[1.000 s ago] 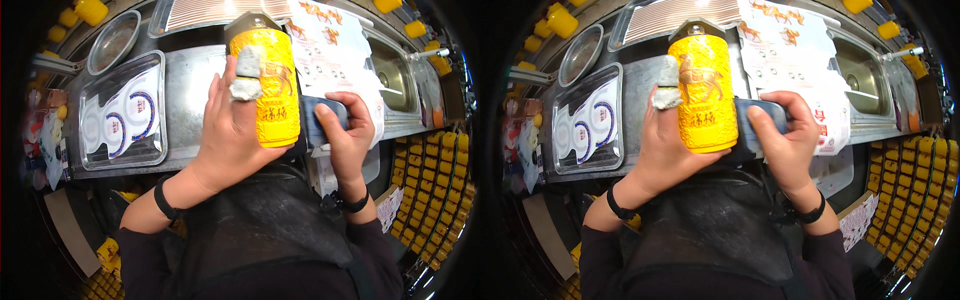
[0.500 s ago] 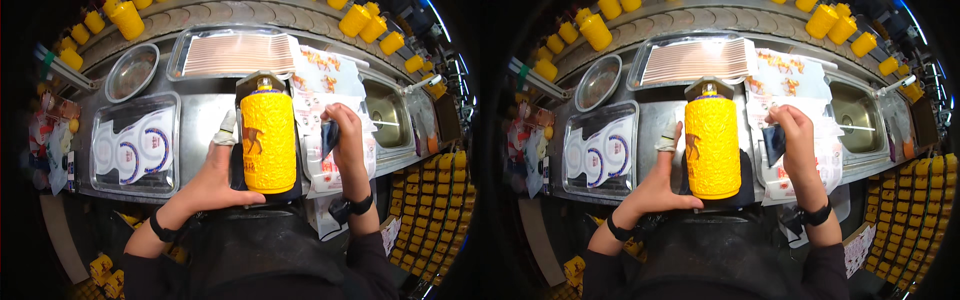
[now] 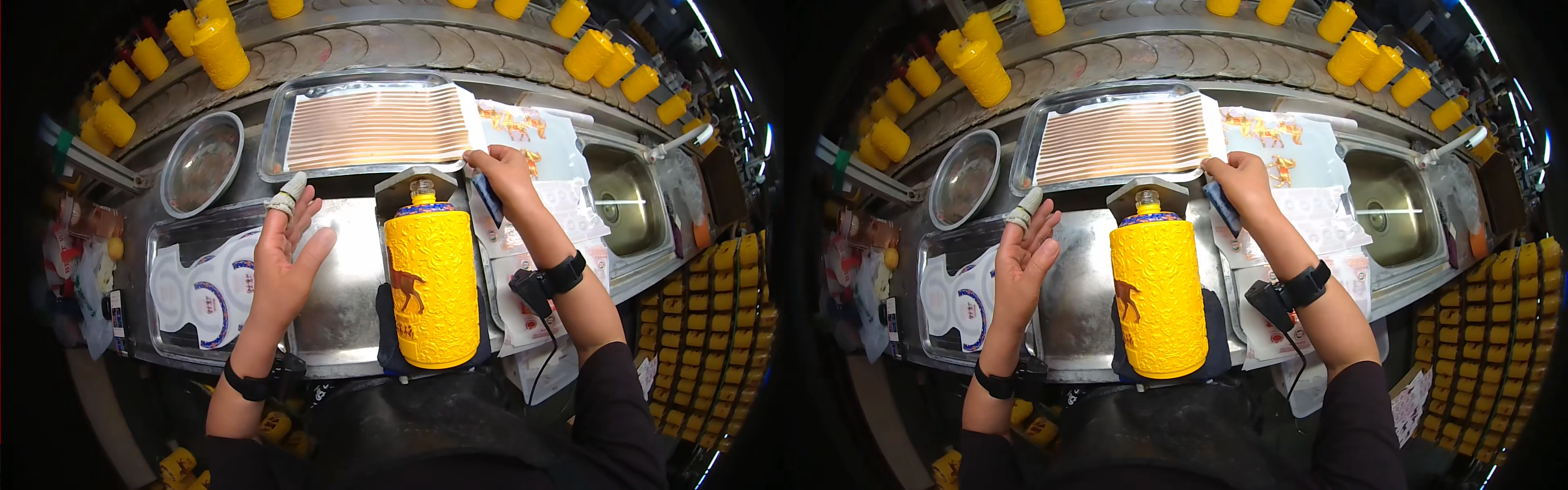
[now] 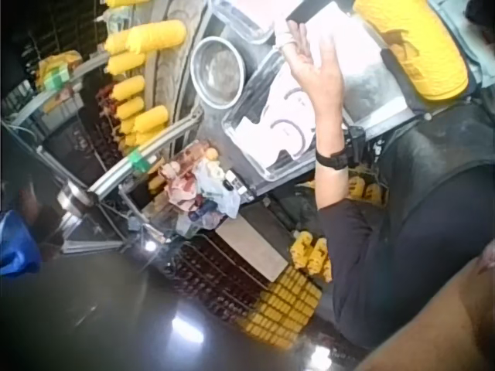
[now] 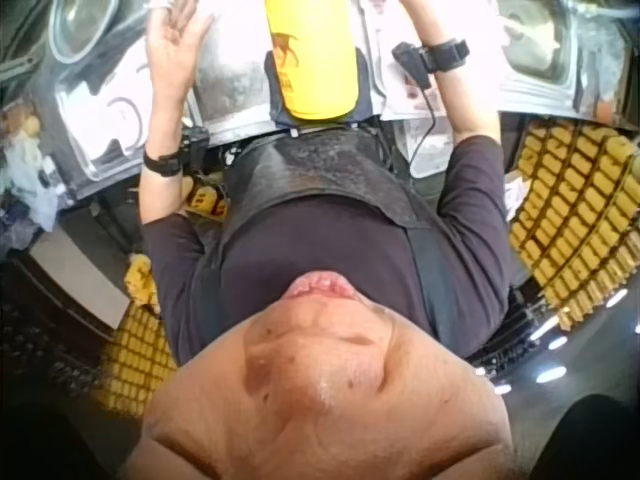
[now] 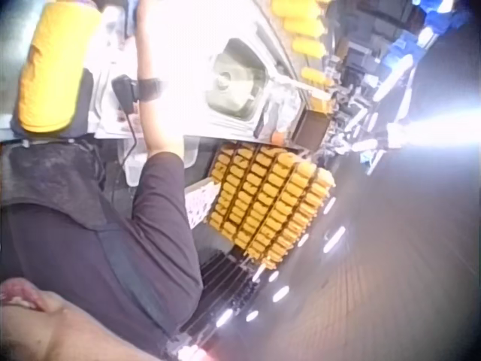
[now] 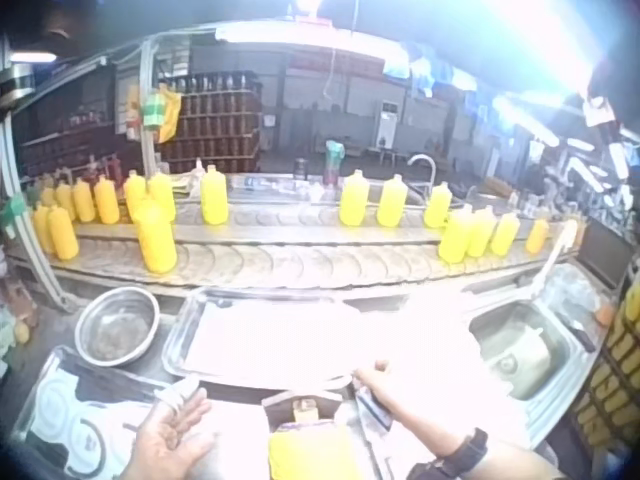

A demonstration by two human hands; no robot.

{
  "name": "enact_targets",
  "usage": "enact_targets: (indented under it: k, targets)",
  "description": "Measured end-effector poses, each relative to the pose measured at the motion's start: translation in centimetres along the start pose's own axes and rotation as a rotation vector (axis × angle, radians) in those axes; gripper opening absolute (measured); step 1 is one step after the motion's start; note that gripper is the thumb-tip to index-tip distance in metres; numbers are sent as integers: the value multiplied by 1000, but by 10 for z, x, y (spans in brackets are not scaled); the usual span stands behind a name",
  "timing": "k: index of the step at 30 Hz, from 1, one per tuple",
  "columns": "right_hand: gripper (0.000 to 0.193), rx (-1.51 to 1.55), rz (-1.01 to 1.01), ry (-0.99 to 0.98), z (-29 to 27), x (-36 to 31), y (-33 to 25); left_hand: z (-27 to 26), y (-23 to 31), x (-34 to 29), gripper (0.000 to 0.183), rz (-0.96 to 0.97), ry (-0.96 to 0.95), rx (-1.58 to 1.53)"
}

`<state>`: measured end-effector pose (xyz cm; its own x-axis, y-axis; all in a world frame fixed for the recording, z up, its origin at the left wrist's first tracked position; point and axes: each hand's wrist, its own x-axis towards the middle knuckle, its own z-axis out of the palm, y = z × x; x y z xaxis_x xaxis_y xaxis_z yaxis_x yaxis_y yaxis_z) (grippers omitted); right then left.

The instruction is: Manually applying adhesive labels and decorative stickers to yellow liquor bottles in a factory setting.

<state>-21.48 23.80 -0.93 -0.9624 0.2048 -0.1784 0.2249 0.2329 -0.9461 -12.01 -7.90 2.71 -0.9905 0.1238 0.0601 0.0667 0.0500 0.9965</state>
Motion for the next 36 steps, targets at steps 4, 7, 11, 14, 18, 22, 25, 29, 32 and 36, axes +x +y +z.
enact_targets:
  k: [4, 7, 11, 14, 18, 22, 25, 29, 32, 36]
  targets:
    - [27, 92, 33, -31, 1, -10, -6, -1, 5, 10, 65, -2, 31, -81]
    - [20, 180, 142, -78, -4, -17, -9, -3, 5, 19, 61, 52, 52, -48]
    - [19, 43, -62, -44, -4, -22, -18, 14, 31, 41, 54, 16, 64, -38]
    - [23, -212, -385, -44, 4, -24, -48, 39, 48, 77, 41, 194, -41, -4]
    - [22, -233, -667, -191, 11, -25, -90, 77, 47, 133, 34, 384, -302, 236]
    - [21, -107, -621, -156, -10, -49, -106, 71, 58, 123, 30, 216, -544, 62]
    - [20, 76, -463, -134, -35, -80, -99, 45, 66, 83, 16, 61, -430, -129]
    - [21, 212, -217, -117, -58, -135, -80, 17, 81, 30, 30, 269, -322, 200]
    - [20, 291, -114, -50, -66, -173, -58, 8, 76, -5, 38, 185, -202, 115]
    - [18, 224, 29, -171, -96, -211, -32, 18, 78, -46, 42, 125, -198, 109]
